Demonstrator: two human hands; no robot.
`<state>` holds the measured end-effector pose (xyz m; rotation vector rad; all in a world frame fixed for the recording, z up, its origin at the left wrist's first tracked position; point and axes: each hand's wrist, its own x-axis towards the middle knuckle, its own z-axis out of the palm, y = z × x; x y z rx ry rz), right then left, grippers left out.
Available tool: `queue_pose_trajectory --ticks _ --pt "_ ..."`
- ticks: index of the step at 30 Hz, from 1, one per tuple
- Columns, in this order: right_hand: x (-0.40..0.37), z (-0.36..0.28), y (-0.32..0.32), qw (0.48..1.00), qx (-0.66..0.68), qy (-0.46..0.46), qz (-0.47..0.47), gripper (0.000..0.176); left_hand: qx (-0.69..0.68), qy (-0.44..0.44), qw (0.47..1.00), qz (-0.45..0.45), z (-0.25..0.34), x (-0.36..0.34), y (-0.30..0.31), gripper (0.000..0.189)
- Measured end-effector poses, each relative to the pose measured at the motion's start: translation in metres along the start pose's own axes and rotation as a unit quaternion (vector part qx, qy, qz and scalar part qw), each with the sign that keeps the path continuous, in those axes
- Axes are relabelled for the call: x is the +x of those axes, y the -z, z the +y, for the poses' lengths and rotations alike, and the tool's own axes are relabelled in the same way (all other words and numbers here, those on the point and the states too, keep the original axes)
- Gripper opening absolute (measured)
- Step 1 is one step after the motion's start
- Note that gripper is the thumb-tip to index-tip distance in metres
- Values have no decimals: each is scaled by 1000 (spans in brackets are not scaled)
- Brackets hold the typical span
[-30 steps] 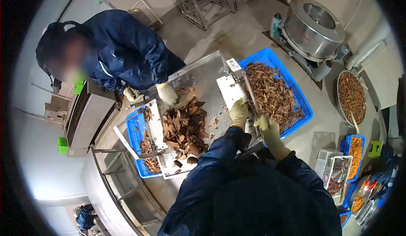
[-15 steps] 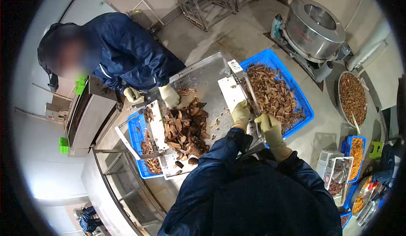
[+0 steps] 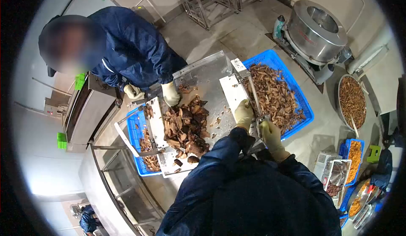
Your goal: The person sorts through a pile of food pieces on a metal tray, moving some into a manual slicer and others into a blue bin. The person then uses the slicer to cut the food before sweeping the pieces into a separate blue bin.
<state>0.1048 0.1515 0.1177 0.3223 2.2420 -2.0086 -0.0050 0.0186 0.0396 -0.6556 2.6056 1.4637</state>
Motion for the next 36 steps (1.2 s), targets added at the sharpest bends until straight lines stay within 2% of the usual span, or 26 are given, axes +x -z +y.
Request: queue_pose_trajectory --ticks 1,2,3,4,6,7,9,10,11,12,14,17,18,21,22,25,26,27,29,31,32,35,36 --pt "0 -20 -1 998 -30 49 17 29 3 1 1000 -4 -4 0 -3 39" --pt "2 -43 -3 993 -60 99 34 28 41 -70 996 38 -7 0 -5 39" --pt "1 -63 -6 983 -88 150 51 26 26 -62 997 27 -11 1 -7 39" --pt "-1 -75 -9 995 -21 82 48 22 11 -56 998 17 -14 3 -9 39" --pt "1 -69 -4 996 -67 63 20 27 -60 -30 997 -23 -21 2 -10 42" --pt "2 -61 -1 995 -90 53 6 30 -67 -33 997 -15 -18 -2 -5 43" --pt "0 -15 -1 994 -71 74 25 27 -82 -36 996 0 -6 -16 9 46" --pt "-2 5 -2 995 -49 82 31 26 -95 -13 995 -25 15 -29 26 50" --pt "-4 22 -1 995 -27 91 37 26 -114 -8 993 -24 9 -29 22 51" --pt "-3 35 0 991 -96 84 45 27 -134 -5 991 -22 -3 -25 12 53" --pt "0 38 0 990 -91 94 45 26 -169 -17 985 -18 -37 -7 -20 57" --pt "-2 41 -3 992 -72 92 45 27 -292 19 955 -45 -50 5 -37 56" --pt "-2 40 -2 994 -69 78 40 26 -376 82 922 -43 -44 8 -36 54" --pt "-4 31 0 997 -44 53 30 27 -464 100 876 -87 -33 25 -20 50" --pt "-6 28 -1 998 -33 45 27 27 -461 82 875 -125 -6 14 7 45" --pt "-4 36 -1 995 -69 58 35 27 -559 57 811 -163 3 32 22 42" --pt "-4 38 -1 996 -48 62 36 27 -479 -42 869 -118 0 28 28 42" --pt "-5 39 -2 994 -56 76 46 27 -454 -26 888 -76 -9 35 28 42" --pt "-2 38 -4 989 -71 108 65 27 -410 34 909 -64 -25 39 26 43" --pt "0 34 -4 990 -85 96 57 26 -363 78 922 -107 -29 34 18 45" --pt "-1 32 -3 990 -92 89 54 26 -389 106 908 -113 -29 31 10 47" --pt "2 42 -1 998 -39 41 30 25 -342 46 933 -99 -56 50 -36 45" --pt "2 39 -1 997 -46 48 35 25 -343 58 932 -104 -50 50 -36 45"
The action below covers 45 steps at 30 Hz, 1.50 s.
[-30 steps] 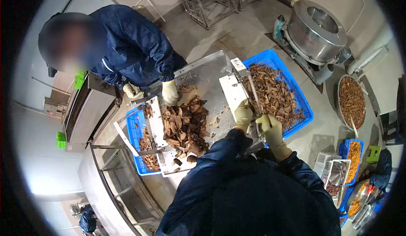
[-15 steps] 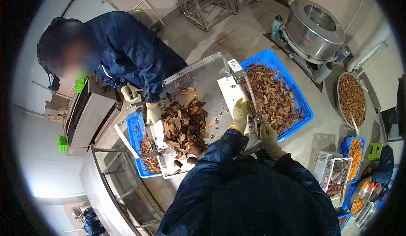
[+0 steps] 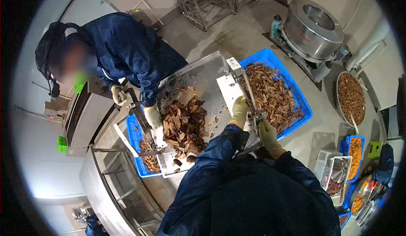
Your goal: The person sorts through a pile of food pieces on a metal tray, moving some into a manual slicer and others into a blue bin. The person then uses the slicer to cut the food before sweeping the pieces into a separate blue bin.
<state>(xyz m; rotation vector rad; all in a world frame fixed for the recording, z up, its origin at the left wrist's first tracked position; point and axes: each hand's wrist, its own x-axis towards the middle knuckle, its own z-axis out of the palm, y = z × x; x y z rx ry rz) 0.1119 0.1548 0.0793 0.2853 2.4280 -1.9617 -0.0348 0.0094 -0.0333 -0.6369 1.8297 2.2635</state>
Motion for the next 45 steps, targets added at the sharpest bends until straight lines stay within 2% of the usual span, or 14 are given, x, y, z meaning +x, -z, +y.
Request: queue_pose_trajectory --ticks 2,6,7,11,12,15,17,21,26,29,33,37,39,45 --pt "-3 -6 0 1000 -11 14 9 24 -4 26 1000 0 10 -1 -1 47" --pt "-5 -1 -4 1000 5 13 18 23 -295 105 949 -46 86 -33 -2 51" --pt "-6 -11 -2 1000 21 2 14 23 -250 69 960 -106 83 -25 1 49" --pt "-7 -14 -1 1000 1 -13 7 23 126 -76 989 -33 87 -30 10 44" --pt "-6 -14 1 1000 -11 -13 8 24 234 -120 965 -20 82 -31 17 45" --pt "-5 -9 2 998 -51 20 23 24 430 -24 901 -50 106 -90 13 49" --pt "-8 -16 2 998 -59 26 25 25 498 -119 858 -39 68 -103 14 52" --pt "-5 -5 2 997 -75 27 15 28 629 -111 769 -34 74 -122 -8 57" --pt "-4 -7 3 999 -50 -10 -3 28 516 -76 853 4 88 -116 0 54" --pt "-5 -4 2 999 -48 -16 -4 28 326 -183 927 -26 81 -99 12 56" --pt "-2 -1 3 998 -63 -1 -10 28 330 -280 900 -49 109 -108 10 57" --pt "-4 -3 3 999 -38 25 0 26 513 -164 843 -14 122 -106 63 44" --pt "-6 -13 5 1000 -26 14 -4 26 557 -292 777 -4 115 -100 107 39" --pt "-6 -12 0 999 40 -18 -5 27 778 -297 549 65 128 -120 181 30"
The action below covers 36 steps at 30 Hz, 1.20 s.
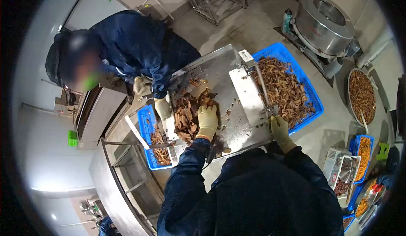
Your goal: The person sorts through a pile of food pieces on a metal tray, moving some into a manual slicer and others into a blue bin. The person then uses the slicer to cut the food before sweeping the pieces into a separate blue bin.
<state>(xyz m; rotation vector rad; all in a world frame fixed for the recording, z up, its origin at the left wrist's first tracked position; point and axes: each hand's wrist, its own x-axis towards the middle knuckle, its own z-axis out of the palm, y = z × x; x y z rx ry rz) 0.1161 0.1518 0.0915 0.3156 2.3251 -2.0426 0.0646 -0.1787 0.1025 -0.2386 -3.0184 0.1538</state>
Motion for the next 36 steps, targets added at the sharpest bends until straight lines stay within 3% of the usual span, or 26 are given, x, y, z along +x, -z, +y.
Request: queue_pose_trajectory --ticks 4,7,13,14,16,17,19,20,22,24,25,28,29,32,33,36 --pt "9 33 0 991 -97 91 19 29 91 12 995 -35 -2 8 -22 29" --pt "9 38 1 997 -33 69 -4 29 83 42 995 -40 -1 25 -23 28" --pt "7 29 -1 996 -40 78 23 30 130 19 989 -63 6 40 -7 31" --pt "7 30 -2 994 -52 90 32 30 61 43 995 -62 13 42 7 33" --pt "4 11 -1 1000 -16 7 9 28 -79 93 991 -60 37 48 39 38" --pt "2 1 0 999 1 -34 -4 28 -225 120 966 -38 45 55 39 45" --pt "3 -8 -2 1000 -12 6 7 27 -400 179 899 -17 70 67 11 54" --pt "5 -13 -3 999 -19 28 13 26 -551 214 805 49 91 72 -6 48" --pt "7 -34 -2 999 34 -8 -8 24 -674 298 676 15 114 94 -97 49" --pt "8 -59 1 996 81 -32 -30 23 -763 379 523 -16 140 91 -66 48" --pt "10 -70 4 993 102 -37 -43 22 -765 406 500 -20 148 89 -71 43" --pt "13 -98 7 987 138 -51 -63 22 -718 322 616 33 150 80 -80 34" --pt "12 -106 7 986 141 -57 -63 22 -728 332 600 -11 149 79 -83 26" --pt "15 -102 0 988 134 -63 -48 26 -510 262 817 -63 141 68 -9 24" --pt "15 -97 0 989 129 -53 -49 27 -506 308 805 -39 145 62 -35 28" --pt "15 -99 2 989 126 -60 -56 27 -495 308 809 -79 147 58 -55 32"
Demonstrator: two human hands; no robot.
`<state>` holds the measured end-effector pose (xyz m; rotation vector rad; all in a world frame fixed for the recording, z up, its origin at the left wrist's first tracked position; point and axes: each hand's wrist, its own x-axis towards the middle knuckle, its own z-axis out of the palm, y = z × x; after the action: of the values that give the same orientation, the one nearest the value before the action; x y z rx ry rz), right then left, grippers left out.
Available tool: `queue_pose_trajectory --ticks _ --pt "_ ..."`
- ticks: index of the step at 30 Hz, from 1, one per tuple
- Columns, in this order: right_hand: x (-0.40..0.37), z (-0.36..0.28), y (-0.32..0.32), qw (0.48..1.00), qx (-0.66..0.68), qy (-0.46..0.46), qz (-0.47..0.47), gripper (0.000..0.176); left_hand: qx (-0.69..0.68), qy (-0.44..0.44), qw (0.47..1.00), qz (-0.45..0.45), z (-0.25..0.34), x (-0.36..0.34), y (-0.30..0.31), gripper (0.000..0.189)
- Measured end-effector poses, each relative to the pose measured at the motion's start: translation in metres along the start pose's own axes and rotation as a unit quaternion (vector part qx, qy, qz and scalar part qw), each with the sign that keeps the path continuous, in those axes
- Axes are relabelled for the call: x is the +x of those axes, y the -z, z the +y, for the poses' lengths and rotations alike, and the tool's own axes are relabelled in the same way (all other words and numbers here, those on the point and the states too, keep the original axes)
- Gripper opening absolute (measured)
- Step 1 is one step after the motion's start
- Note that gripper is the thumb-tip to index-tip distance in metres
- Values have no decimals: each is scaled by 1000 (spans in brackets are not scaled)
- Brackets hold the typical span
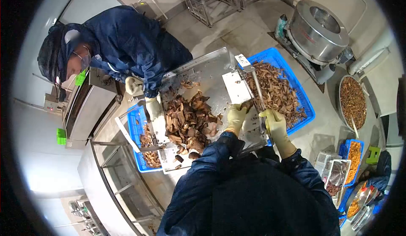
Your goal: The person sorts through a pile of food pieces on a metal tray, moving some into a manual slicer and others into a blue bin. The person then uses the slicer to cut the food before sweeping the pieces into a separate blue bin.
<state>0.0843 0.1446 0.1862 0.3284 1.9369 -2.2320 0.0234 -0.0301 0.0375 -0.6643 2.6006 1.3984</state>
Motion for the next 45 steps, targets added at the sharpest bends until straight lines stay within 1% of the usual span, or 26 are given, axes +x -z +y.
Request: queue_pose_trajectory --ticks 1,4,6,8,9,12,13,16,17,20,21,24,27,28,29,31,32,33,34,36,37,40,41,43,44,45 --pt "-1 -2 0 1000 1 -9 -3 27 -141 56 987 -42 -9 5 -11 39" --pt "4 2 -1 1000 5 -14 5 27 -168 79 982 -30 -10 6 -32 44" --pt "5 0 -3 1000 7 -2 9 27 -40 32 998 -35 -7 9 -34 49" --pt "5 -1 -2 1000 7 -3 15 27 96 -35 993 -57 -8 18 -27 51" --pt "4 -2 -3 1000 6 -10 18 27 24 -25 998 -58 -3 4 -14 50" --pt "2 -6 -4 1000 5 -18 17 28 108 10 992 -62 41 -16 17 45" --pt "1 -4 -4 1000 3 -14 13 28 55 -67 996 17 32 -17 6 36" --pt "2 -4 -3 1000 -8 -2 11 28 0 -198 975 96 17 -4 -16 29" --pt "0 -6 -4 1000 -4 -3 9 28 -18 -198 974 105 13 -1 -22 23" --pt "3 1 -2 1000 -17 -1 11 28 5 -142 987 77 22 -2 -17 21" --pt "3 3 -1 1000 -17 -1 8 27 -10 -214 967 136 19 2 -21 18" --pt "6 19 2 996 -73 29 29 25 -9 -257 957 135 13 10 -28 18" --pt "0 45 6 988 -123 63 73 26 -24 -191 980 40 17 9 -18 16" --pt "-3 58 6 984 -130 77 91 26 -26 -192 980 44 16 6 -16 17" --pt "1 93 15 972 -161 136 101 28 -30 -197 979 49 18 4 -15 18" --pt "-4 102 17 978 -155 106 90 29 -24 -233 968 84 18 4 -16 19" --pt "0 103 19 980 -154 93 84 30 -8 -213 975 69 16 6 -16 20" --pt "8 110 19 959 -183 190 108 29 -29 -202 977 58 16 7 -17 20" --pt "8 86 12 968 -163 161 101 27 -48 -188 980 45 14 8 -19 20" --pt "0 9 -8 984 -127 94 84 24 -116 -131 985 13 -10 22 -44 19" --pt "4 3 -6 982 -141 95 81 25 -149 -100 984 -4 -16 21 -49 20" --pt "2 40 -1 973 -169 108 111 26 -88 -192 976 51 -13 10 -43 16" --pt "0 76 12 974 -169 111 102 27 -51 -189 979 49 2 2 -30 15" --pt "4 119 23 980 -152 92 93 27 -59 -204 976 52 0 6 -32 14" --pt "7 126 29 982 -145 84 88 27 -64 -211 974 54 1 8 -34 14" --pt "-1 90 17 967 -194 130 102 30 -33 -197 978 65 10 3 -29 14"
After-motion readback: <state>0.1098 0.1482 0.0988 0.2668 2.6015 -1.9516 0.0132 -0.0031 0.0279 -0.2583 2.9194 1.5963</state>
